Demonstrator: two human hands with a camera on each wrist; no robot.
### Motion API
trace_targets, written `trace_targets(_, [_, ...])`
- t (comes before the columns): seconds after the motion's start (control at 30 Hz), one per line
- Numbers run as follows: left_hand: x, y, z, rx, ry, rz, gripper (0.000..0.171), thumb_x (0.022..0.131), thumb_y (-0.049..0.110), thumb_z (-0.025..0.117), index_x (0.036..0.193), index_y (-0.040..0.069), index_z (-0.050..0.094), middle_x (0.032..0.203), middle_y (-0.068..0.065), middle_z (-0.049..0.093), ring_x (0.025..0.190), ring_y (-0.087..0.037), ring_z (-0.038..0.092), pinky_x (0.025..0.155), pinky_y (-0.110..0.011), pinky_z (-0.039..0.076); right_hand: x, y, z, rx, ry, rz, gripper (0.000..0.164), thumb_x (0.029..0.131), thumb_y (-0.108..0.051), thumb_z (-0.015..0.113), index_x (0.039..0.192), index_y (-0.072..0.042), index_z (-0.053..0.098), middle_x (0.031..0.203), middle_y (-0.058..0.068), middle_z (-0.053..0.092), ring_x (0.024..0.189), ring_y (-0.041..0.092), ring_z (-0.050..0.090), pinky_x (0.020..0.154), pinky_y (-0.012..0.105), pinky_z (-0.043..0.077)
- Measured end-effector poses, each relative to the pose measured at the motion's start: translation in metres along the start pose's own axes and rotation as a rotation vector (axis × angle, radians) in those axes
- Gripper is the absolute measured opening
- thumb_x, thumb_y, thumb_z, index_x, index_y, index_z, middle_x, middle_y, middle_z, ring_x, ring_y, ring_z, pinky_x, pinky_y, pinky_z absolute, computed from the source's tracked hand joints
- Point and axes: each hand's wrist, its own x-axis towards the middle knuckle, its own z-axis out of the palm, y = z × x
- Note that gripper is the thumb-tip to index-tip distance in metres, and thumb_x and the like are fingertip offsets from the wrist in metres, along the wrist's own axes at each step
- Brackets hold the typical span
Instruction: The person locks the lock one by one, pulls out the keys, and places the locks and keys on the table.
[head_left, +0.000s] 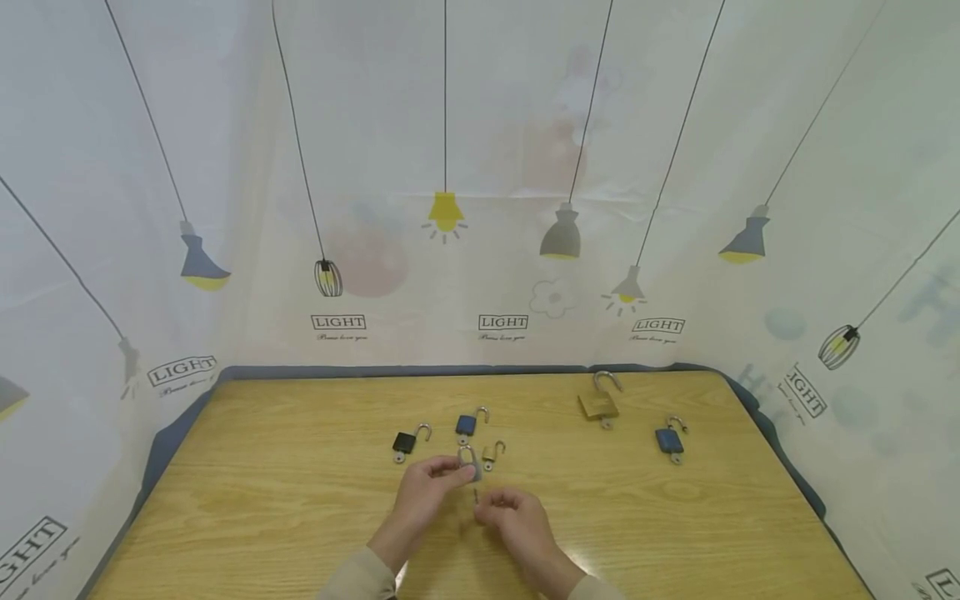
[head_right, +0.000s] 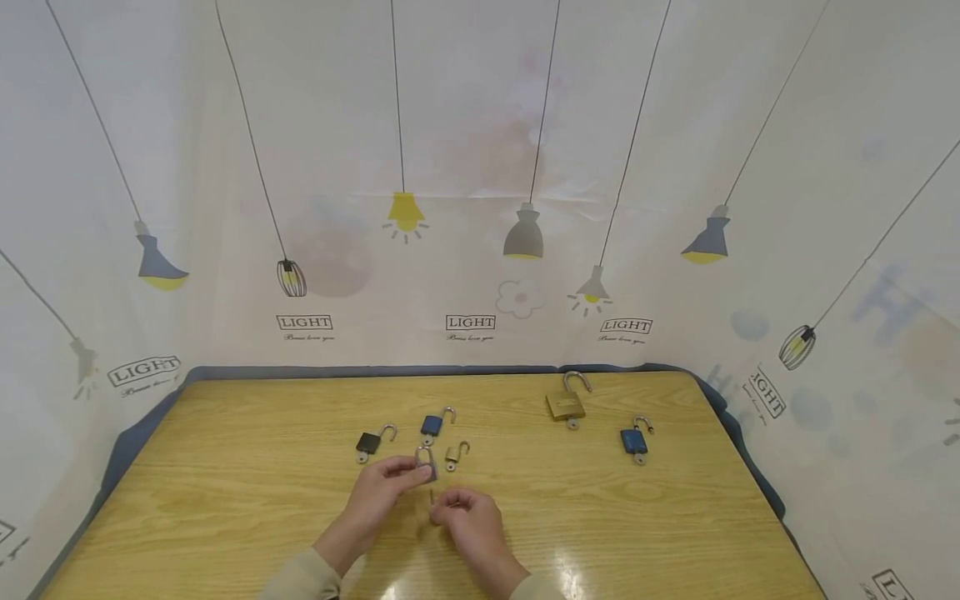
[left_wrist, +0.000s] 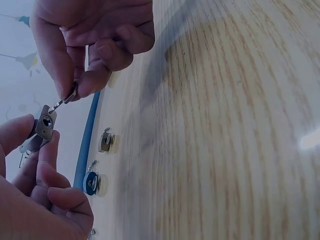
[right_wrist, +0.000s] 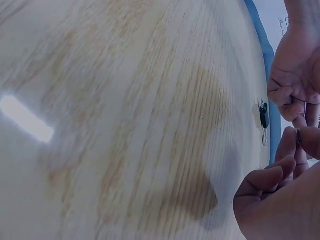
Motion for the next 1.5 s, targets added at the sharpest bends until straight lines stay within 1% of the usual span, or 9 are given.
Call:
trace_targets(0.2, [-0.001,0.002,-0.004,0.011,0.004,-0.013,0.060,0.078,0.049,0.074,0.119,0.006,0.062,0.110,-0.005,0.064,0.109,-0.024,0.053,0.099,-0.052,0.040,-0.001,-0.001,-0.002,-0.037,0.011,-0.035,0.016,0.078,-0.015,0.070,0.087,-0.002,0.067,0.087,0.004,0.066,0.082,0.016,0.053,0.074,0.032,0.041])
trace_targets(0.43, [-0.001,-0.003,-0.017,0.063,-0.002,-0.001,0.053,0.079,0.043,0.074,0.114,0.005,0.064,0.116,-0.009,0.063,0.109,-0.026,0.055,0.096,-0.050,0.044,0.001,-0.002,-0.007,-0.119,0.049,-0.052,0.011,0.072,-0.011,0.070,0.079,-0.003,0.066,0.080,0.002,0.062,0.076,0.017,0.052,0.069,0.031,0.042])
trace_targets(0.67, [0.000,-0.011,-0.037,0.186,0.018,0.002,0.045,0.079,0.042,0.074,0.106,0.007,0.068,0.108,-0.007,0.065,0.103,-0.024,0.055,0.091,-0.048,0.046,0.005,-0.001,-0.011,-0.163,0.039,-0.048,0.008,0.071,-0.012,0.070,0.074,-0.007,0.066,0.081,0.001,0.066,0.081,0.018,0.054,0.076,0.034,0.041])
trace_targets(0.77, [-0.002,-0.013,-0.046,0.234,0.038,0.000,0.040,0.080,0.039,0.073,0.103,0.006,0.068,0.107,-0.009,0.066,0.102,-0.026,0.055,0.090,-0.048,0.046,0.006,-0.001,-0.012,-0.195,0.027,-0.042,0.010,0.071,-0.015,0.071,0.074,-0.008,0.066,0.081,0.000,0.066,0.082,0.017,0.054,0.077,0.036,0.041])
trace_targets(0.9, [-0.004,-0.015,-0.057,0.276,0.072,-0.021,0.041,0.079,0.034,0.074,0.103,0.002,0.068,0.109,-0.013,0.066,0.105,-0.029,0.055,0.092,-0.051,0.044,0.007,-0.001,-0.014,-0.242,0.024,-0.044,0.009,0.072,-0.017,0.071,0.075,-0.010,0.067,0.082,-0.001,0.066,0.084,0.016,0.054,0.080,0.039,0.041])
trace_targets(1.07, [-0.002,-0.020,-0.068,0.330,0.090,-0.046,0.040,0.077,0.036,0.076,0.100,0.005,0.069,0.108,-0.011,0.067,0.102,-0.028,0.056,0.089,-0.050,0.045,0.010,-0.001,-0.014,-0.245,0.047,-0.061,0.009,0.072,-0.017,0.071,0.074,-0.010,0.066,0.078,-0.001,0.065,0.080,0.016,0.054,0.076,0.035,0.042])
trace_targets(1.23, [-0.001,-0.019,-0.075,0.378,0.073,-0.049,0.037,0.077,0.039,0.076,0.096,0.007,0.070,0.105,-0.008,0.067,0.098,-0.025,0.056,0.084,-0.046,0.046,0.012,-0.002,-0.011,-0.234,0.062,-0.068,0.008,0.073,-0.015,0.070,0.072,-0.009,0.065,0.076,-0.001,0.063,0.077,0.017,0.053,0.072,0.033,0.041])
trace_targets(1.37, [-0.003,-0.016,-0.080,0.421,0.059,-0.060,0.037,0.078,0.040,0.075,0.095,0.008,0.071,0.104,-0.007,0.067,0.097,-0.025,0.057,0.082,-0.045,0.046,0.010,-0.003,-0.009,-0.232,0.043,-0.079,0.008,0.073,-0.014,0.069,0.073,-0.008,0.064,0.077,0.000,0.063,0.078,0.017,0.053,0.072,0.033,0.042])
trace_targets(1.5, [-0.003,-0.015,-0.083,0.454,0.052,-0.064,0.036,0.079,0.040,0.074,0.094,0.008,0.071,0.101,-0.006,0.067,0.095,-0.024,0.057,0.082,-0.046,0.046,0.007,-0.003,-0.006,-0.256,0.016,-0.118,0.007,0.073,-0.012,0.070,0.074,-0.007,0.065,0.079,0.001,0.064,0.077,0.017,0.053,0.072,0.034,0.043])
